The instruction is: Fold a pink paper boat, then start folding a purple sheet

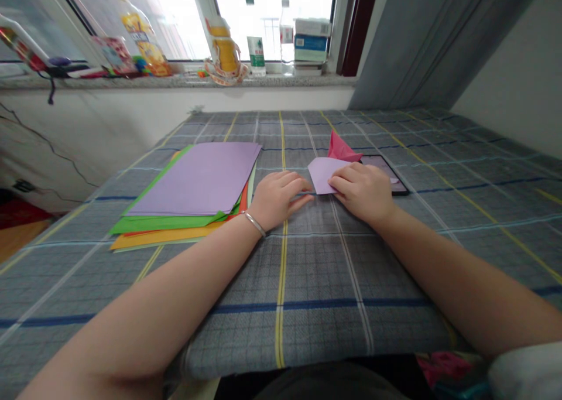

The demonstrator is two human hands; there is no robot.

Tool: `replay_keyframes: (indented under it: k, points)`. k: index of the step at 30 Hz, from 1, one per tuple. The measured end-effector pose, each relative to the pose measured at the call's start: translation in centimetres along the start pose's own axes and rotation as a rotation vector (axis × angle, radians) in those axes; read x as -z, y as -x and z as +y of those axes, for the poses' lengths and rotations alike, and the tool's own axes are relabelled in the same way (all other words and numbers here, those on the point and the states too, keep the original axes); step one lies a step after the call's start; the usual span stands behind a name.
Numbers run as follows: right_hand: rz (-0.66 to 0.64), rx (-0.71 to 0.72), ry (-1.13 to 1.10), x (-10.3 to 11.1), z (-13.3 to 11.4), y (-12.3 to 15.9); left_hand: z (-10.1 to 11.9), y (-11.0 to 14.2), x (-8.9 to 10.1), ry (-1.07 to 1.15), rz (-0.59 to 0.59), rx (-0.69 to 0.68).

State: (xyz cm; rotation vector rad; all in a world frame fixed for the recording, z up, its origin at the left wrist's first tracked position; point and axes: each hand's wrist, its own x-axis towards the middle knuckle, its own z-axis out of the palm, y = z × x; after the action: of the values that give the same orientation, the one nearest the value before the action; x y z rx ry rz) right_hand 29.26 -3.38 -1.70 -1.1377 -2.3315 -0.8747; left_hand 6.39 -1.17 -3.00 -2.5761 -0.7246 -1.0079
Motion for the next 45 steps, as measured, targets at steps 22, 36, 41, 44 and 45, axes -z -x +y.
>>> replay_keyframes:
  k: [22, 36, 41, 44, 45]
  points:
    - [-0.048, 0.059, -0.001, 0.1, -0.9, -0.1, 0.3, 0.1, 0.0, -0.032, -0.035, -0.056]
    - [-0.427, -0.010, -0.006, 0.7, 1.0, 0.1, -1.7, 0.3, 0.1, -0.247, -0.429, 0.172]
    - [-0.455, 0.067, -0.053, 1.1, 0.5, -0.1, -1.6, 0.4, 0.2, -0.388, -0.480, 0.222]
    - [-0.419, 0.127, -0.126, 1.2, 0.0, -0.2, -1.3, 0.4, 0.1, -0.395, -0.466, 0.189]
    - [-0.410, 0.126, -0.162, 1.3, -0.2, -0.2, -1.3, 0.4, 0.0, -0.401, -0.470, 0.196]
